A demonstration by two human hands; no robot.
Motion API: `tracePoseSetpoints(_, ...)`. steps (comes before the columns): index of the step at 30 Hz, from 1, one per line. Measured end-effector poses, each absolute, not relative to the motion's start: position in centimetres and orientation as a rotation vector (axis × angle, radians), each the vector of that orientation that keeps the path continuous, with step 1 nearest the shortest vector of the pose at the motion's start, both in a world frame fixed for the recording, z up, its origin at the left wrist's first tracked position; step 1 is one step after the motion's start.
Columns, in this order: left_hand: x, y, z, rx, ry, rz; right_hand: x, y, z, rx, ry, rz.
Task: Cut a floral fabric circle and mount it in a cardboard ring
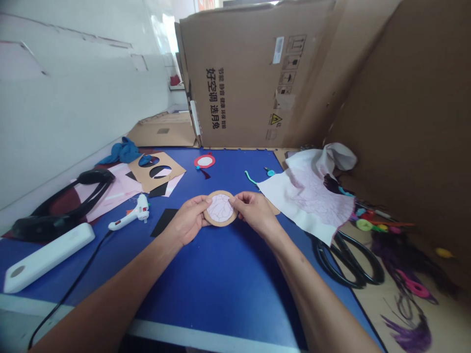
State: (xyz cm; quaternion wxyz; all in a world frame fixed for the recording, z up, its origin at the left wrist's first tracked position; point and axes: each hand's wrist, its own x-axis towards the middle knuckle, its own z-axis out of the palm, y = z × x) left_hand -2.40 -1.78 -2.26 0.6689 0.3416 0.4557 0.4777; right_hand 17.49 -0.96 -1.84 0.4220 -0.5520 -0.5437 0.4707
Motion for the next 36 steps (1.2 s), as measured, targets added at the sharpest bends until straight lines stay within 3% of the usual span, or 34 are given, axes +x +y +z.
tracePoseSetpoints(36,-2.38,-1.85,-3.16,0.819,1.058,1.077,16.82,-1.23,-1.94,-1.288,-1.243,1.366)
